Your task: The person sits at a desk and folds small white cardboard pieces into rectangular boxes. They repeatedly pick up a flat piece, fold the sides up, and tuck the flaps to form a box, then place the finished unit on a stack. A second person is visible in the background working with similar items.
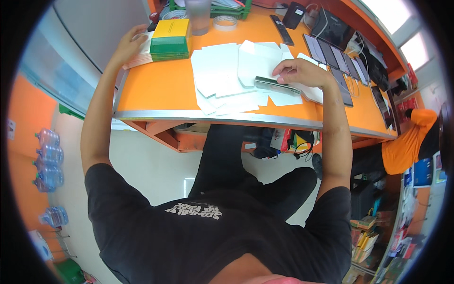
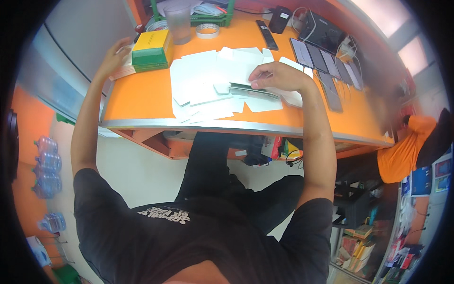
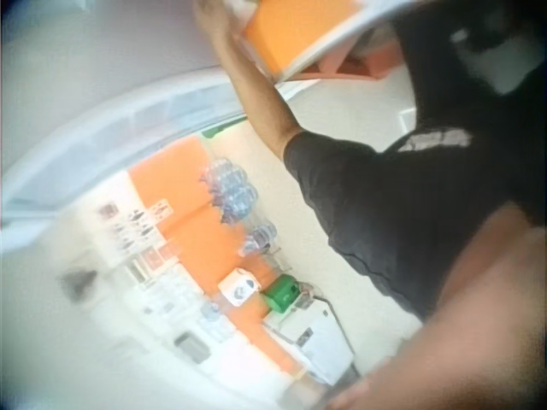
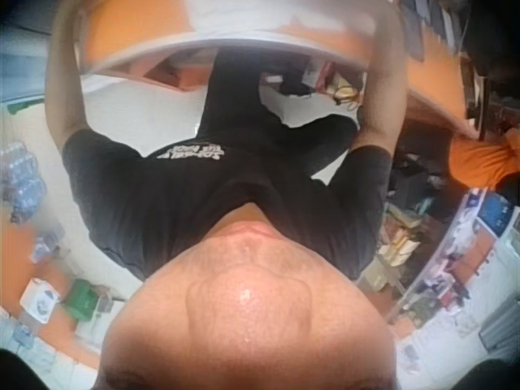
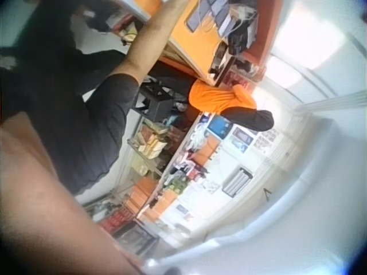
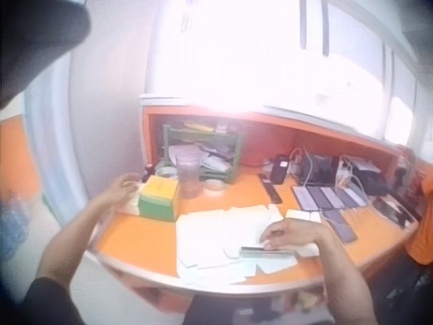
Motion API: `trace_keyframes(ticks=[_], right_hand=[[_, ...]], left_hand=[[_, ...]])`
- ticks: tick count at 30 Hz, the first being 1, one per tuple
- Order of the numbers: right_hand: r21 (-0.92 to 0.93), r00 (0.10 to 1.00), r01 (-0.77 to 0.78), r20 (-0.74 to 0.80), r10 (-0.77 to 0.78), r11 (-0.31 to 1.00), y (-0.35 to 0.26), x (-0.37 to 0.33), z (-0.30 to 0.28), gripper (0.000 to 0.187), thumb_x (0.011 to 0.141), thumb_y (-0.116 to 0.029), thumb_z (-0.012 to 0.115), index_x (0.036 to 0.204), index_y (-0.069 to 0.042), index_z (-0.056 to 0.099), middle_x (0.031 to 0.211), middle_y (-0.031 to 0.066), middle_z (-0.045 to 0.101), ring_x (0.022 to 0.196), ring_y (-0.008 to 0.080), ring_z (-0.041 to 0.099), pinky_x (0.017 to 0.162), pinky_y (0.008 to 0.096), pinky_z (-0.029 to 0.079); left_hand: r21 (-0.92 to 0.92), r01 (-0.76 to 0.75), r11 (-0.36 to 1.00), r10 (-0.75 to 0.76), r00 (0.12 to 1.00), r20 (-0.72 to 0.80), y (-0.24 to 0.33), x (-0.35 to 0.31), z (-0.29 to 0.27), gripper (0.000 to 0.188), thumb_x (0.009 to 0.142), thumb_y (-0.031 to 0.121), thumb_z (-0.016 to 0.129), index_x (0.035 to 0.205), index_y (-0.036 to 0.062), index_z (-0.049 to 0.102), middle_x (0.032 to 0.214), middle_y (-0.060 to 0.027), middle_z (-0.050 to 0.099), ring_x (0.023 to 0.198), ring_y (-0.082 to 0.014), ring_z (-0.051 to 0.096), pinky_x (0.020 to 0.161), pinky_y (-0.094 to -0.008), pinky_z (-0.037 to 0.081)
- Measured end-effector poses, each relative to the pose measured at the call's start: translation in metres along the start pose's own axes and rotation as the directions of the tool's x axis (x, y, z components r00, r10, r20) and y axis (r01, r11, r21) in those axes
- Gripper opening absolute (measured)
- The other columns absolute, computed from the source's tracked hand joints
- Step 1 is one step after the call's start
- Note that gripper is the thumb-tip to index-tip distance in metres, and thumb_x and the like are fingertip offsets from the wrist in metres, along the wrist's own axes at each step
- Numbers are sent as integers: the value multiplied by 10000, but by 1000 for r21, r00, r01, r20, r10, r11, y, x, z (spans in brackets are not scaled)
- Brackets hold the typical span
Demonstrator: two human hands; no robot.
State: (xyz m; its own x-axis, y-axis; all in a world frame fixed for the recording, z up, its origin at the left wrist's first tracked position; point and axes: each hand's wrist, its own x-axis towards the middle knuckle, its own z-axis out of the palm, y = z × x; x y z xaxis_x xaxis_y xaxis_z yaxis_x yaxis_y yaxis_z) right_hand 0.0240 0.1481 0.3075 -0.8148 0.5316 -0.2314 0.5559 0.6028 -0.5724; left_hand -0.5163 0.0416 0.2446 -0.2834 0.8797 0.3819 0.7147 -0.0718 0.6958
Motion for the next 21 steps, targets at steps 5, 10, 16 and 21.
trace_keyframes(ticks=[5,10,16,21], right_hand=[[43,998,56,-33,-55,997,4,2,-2,276,955,-252,644,1133,-53,714,1086,55,707,1015,139,627,939,287,474],[-9,975,173,-137,-172,985,11,10,-4,236,959,-207,598,1059,-22,706,1040,123,718,1001,231,655,891,353,481],[-298,792,196,-514,-330,934,-20,-3,-9,179,946,-170,594,976,-25,694,840,146,706,788,279,676,731,382,516],[-400,687,129,-623,-373,907,-34,-5,6,158,924,-172,591,949,-53,692,837,160,710,781,367,675,721,453,520]], left_hand=[[119,-126,985,163,908,-385,80,-27,-3,337,918,186,610,1219,32,616,1222,-110,660,1092,-208,611,997,-325,444],[-142,-389,910,317,875,-365,169,-68,43,271,924,197,647,1142,35,635,1073,-68,682,941,-158,607,879,-312,464],[-48,-374,926,344,891,-297,262,-114,154,448,838,322,765,1119,18,593,1067,-145,631,1048,-313,594,894,-401,458],[198,-290,936,339,895,-290,277,-101,195,673,783,418,794,1222,-7,511,1164,-194,571,1140,-365,512,961,-445,418]])
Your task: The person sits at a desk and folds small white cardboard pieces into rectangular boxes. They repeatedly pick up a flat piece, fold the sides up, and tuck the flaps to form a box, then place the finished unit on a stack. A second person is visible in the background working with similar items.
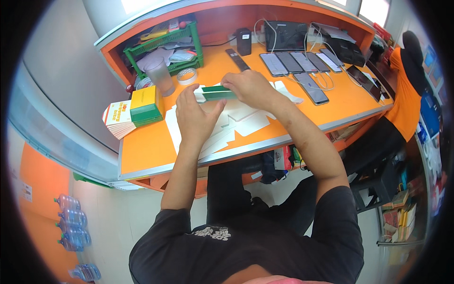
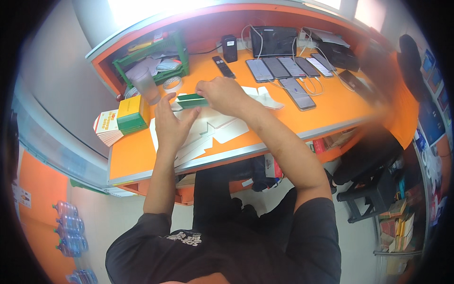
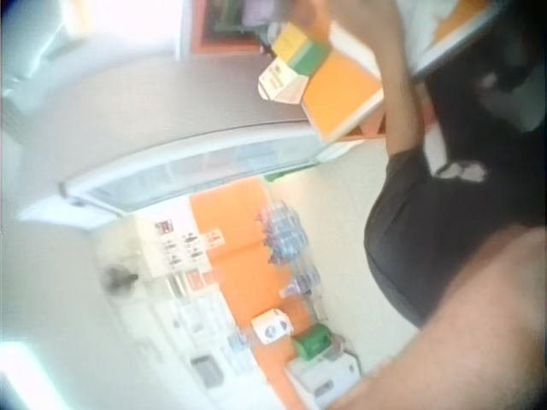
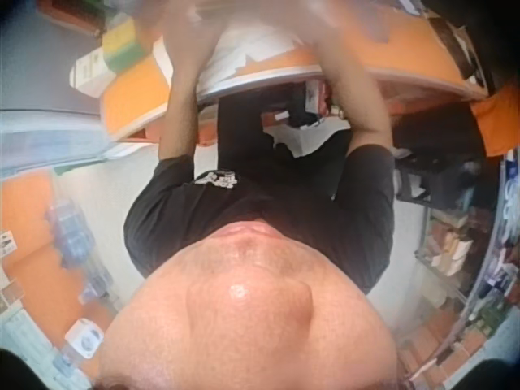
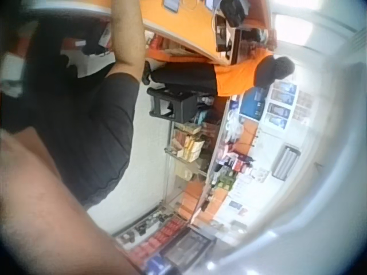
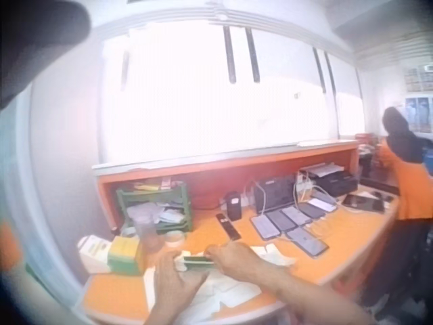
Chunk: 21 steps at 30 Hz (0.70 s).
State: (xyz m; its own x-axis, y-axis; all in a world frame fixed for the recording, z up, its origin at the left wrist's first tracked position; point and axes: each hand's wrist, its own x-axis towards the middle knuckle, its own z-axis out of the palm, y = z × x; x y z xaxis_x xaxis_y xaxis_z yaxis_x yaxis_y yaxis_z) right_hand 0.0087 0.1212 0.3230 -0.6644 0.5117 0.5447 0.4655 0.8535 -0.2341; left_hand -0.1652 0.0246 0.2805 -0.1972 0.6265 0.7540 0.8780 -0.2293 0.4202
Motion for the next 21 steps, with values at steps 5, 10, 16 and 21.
trace_keyframes(ticks=[5,10,16,21], right_hand=[[16,999,-8,-50,9,1000,0,-9,-4,150,919,-157,590,942,-46,689,809,161,706,763,363,680,707,460,523],[23,1000,-5,-4,5,1000,12,-10,4,156,912,-155,586,948,-49,694,807,177,701,770,371,680,715,463,531],[65,986,-85,-140,93,994,16,0,7,188,936,-179,584,957,-28,694,862,188,701,799,382,671,728,453,527],[-39,975,-19,-222,10,999,14,-3,-17,155,934,-145,575,1011,-34,651,881,175,701,804,374,674,715,452,526]], left_hand=[[-245,189,951,-146,972,182,-7,-2,12,690,809,506,753,1196,-8,506,1175,-205,560,1145,-374,506,963,-445,413],[-71,171,983,-156,972,174,-12,2,13,670,776,446,774,1155,-17,474,1243,-230,497,1184,-386,468,985,-458,392],[123,50,991,-80,964,255,-26,-1,8,860,704,305,795,1329,-78,345,1428,-302,315,1358,-449,283,1129,-488,275],[-188,1,982,18,995,94,-7,7,7,935,775,444,798,1383,-68,306,1471,-290,265,1389,-434,249,1143,-504,240]])
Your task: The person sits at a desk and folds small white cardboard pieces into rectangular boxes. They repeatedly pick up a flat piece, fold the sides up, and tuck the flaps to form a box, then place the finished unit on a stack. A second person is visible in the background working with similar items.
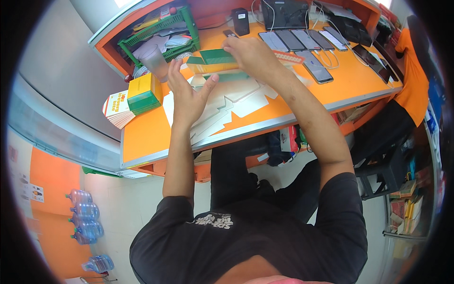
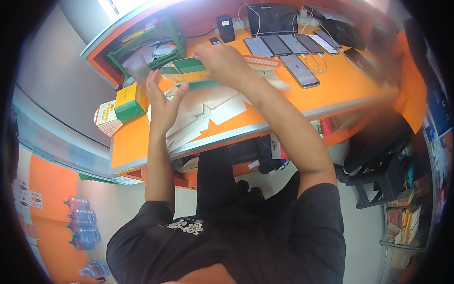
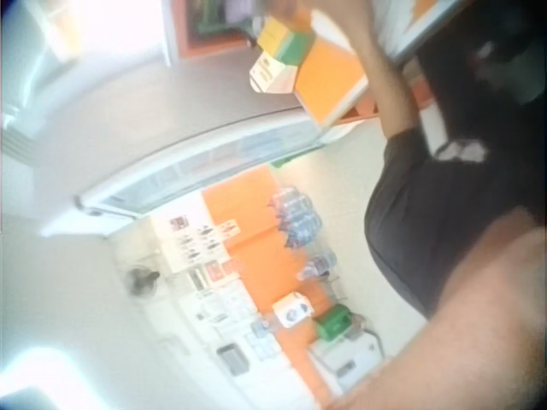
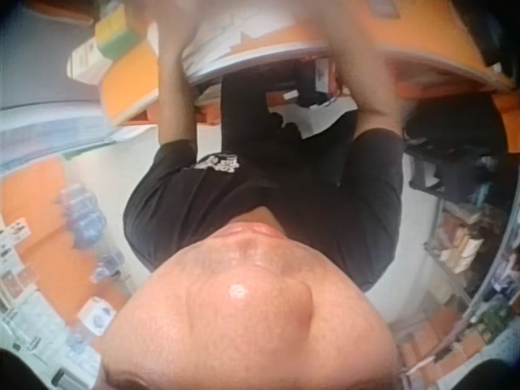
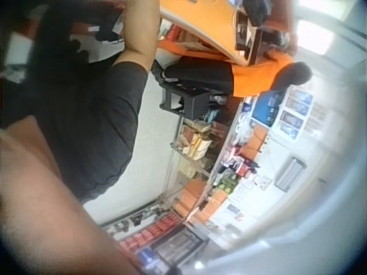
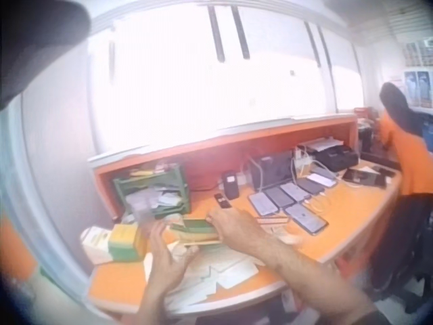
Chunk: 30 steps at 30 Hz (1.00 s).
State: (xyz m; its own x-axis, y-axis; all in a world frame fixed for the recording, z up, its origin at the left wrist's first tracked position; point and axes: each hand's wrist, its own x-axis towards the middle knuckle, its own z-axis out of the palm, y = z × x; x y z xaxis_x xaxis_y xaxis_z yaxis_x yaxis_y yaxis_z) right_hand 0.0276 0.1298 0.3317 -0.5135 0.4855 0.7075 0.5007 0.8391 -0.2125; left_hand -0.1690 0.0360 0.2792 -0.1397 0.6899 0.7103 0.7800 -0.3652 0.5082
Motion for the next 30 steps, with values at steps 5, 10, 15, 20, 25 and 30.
trace_keyframes(ticks=[5,10,15,20,25,30], right_hand=[[-102,999,32,-9,-33,994,-15,-12,-9,150,918,-112,570,1042,-59,635,864,142,704,785,347,683,675,440,534],[-63,978,-13,-207,0,998,-10,-18,-19,143,929,-130,574,1047,-69,627,817,119,697,751,326,681,646,415,534],[-86,910,204,-352,-221,975,-35,-33,-64,202,861,8,545,1047,-40,606,975,127,692,849,323,681,718,423,543],[12,923,-74,-378,73,997,-90,-121,-149,154,870,40,578,1020,24,611,910,135,655,794,259,662,721,352,532],[284,833,-349,-344,435,893,-124,-225,-190,119,867,-7,646,981,14,621,860,125,662,728,167,624,699,313,500],[250,658,-650,-287,696,718,-132,-281,-178,98,861,-11,660,948,5,617,871,121,666,779,192,639,734,319,499]], left_hand=[[-59,74,995,-81,989,-122,26,13,9,929,774,436,807,1382,-60,308,1467,-286,268,1386,-426,257,1141,-505,246],[202,-36,979,19,996,86,9,19,-4,916,729,355,847,1394,-3,330,1476,-274,279,1405,-420,241,1143,-501,261],[-239,-164,957,168,986,-6,39,20,-3,634,871,214,721,1381,22,396,1427,-207,420,1355,-389,377,1125,-456,302],[-460,-487,742,422,873,-244,95,11,6,493,818,156,760,1224,28,512,1215,-187,509,1176,-319,479,1021,-418,379],[-783,-399,478,641,767,0,155,-52,27,314,797,106,757,1041,48,568,1034,-141,578,935,-304,564,810,-392,445],[-816,-12,578,468,824,320,170,-115,62,167,892,76,672,997,17,556,890,-126,582,817,-260,584,699,-343,463]])
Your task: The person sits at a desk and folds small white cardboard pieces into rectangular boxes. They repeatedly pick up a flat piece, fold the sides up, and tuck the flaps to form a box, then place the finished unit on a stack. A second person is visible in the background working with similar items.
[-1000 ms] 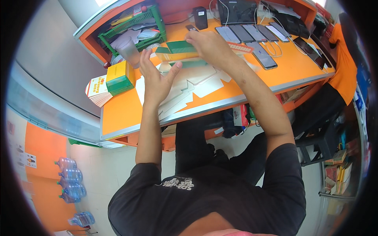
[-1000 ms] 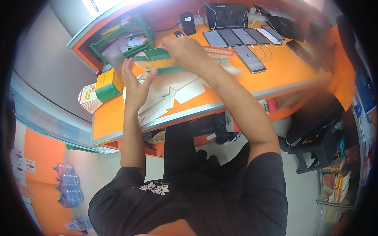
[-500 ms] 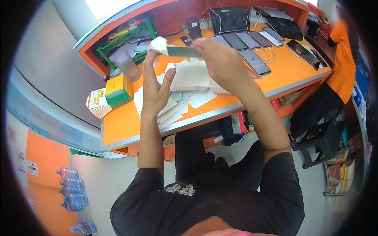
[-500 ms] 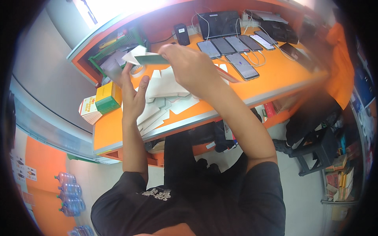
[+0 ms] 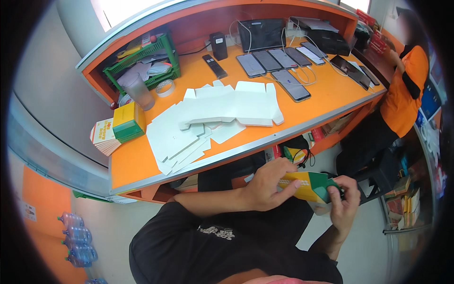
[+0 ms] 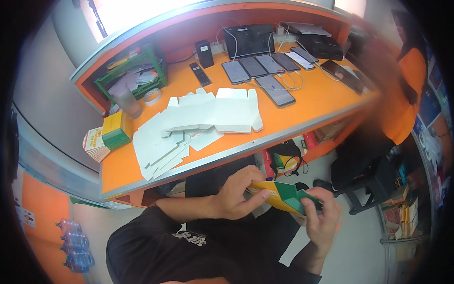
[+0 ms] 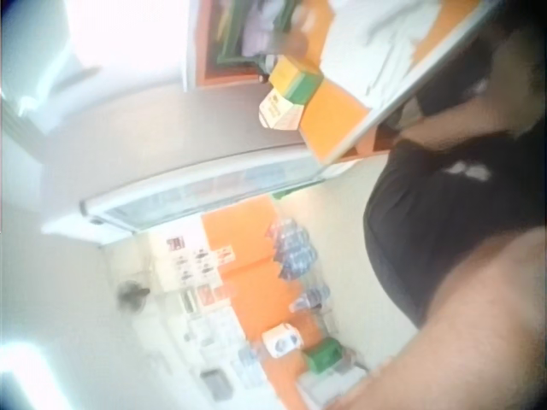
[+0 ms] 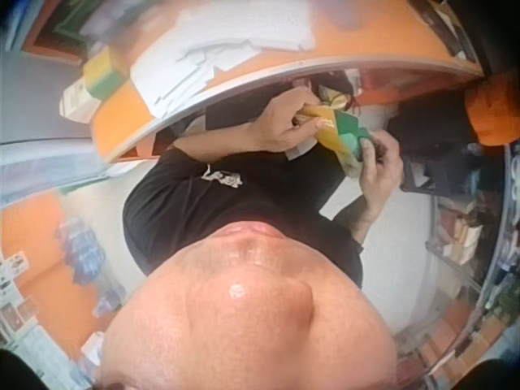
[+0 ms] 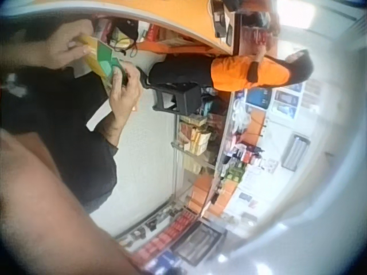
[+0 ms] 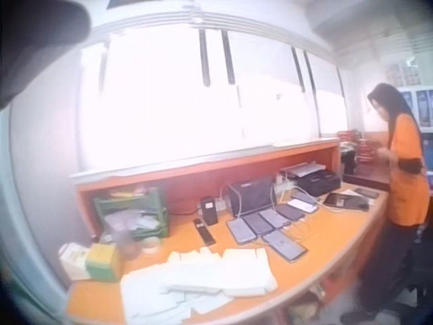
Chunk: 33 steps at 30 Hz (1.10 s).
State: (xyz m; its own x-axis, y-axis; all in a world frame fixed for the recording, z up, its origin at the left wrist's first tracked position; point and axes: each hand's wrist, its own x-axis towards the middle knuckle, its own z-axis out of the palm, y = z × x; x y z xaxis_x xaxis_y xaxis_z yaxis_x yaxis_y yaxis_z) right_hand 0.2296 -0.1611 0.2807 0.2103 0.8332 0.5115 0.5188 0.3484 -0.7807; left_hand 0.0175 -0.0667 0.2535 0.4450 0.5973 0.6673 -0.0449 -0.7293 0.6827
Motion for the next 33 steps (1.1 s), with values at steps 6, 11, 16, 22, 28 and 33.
trace_keyframes(ticks=[6,11,16,22,28,33], right_hand=[[-23,981,8,196,-3,1000,39,7,59,109,869,-13,650,970,9,613,900,133,662,843,263,660,779,329,502],[100,934,-90,353,49,991,91,6,142,149,896,-36,637,1041,-5,624,928,133,687,856,249,673,780,330,504],[180,824,-366,519,228,913,126,-12,183,132,904,-64,647,1020,-10,611,847,102,670,784,186,650,733,312,499],[153,844,-337,486,227,929,126,-29,180,126,910,-87,656,983,-7,591,842,115,659,793,218,654,721,337,498],[105,918,-134,388,84,985,124,-45,173,91,900,-57,641,957,-17,581,906,130,648,875,322,642,767,378,493],[75,956,68,281,-86,995,135,-54,186,94,867,-34,647,939,-25,587,924,119,638,896,331,621,811,406,471]], left_hand=[[36,369,929,-363,925,-116,-49,-37,-10,175,968,151,606,944,-21,626,868,-110,623,820,-194,598,737,-319,481],[-272,660,700,-713,657,-242,-101,-104,-26,250,986,223,609,1031,-16,664,936,-76,692,848,-73,596,741,-258,484],[-151,760,632,-757,563,-333,-115,-127,-33,319,976,277,631,944,-29,715,748,-28,691,674,-59,575,625,-244,470],[-219,790,573,-809,503,-305,-124,-133,-20,281,949,244,678,881,-25,720,736,-15,673,660,-42,560,591,-227,454],[-57,809,585,-788,551,-274,-129,-120,-16,268,922,240,711,900,-25,747,742,-25,690,659,-45,577,587,-221,464],[-81,836,542,-840,541,-38,-132,-130,-23,241,912,217,723,1005,-3,761,819,-50,726,705,-64,620,626,-226,505]])
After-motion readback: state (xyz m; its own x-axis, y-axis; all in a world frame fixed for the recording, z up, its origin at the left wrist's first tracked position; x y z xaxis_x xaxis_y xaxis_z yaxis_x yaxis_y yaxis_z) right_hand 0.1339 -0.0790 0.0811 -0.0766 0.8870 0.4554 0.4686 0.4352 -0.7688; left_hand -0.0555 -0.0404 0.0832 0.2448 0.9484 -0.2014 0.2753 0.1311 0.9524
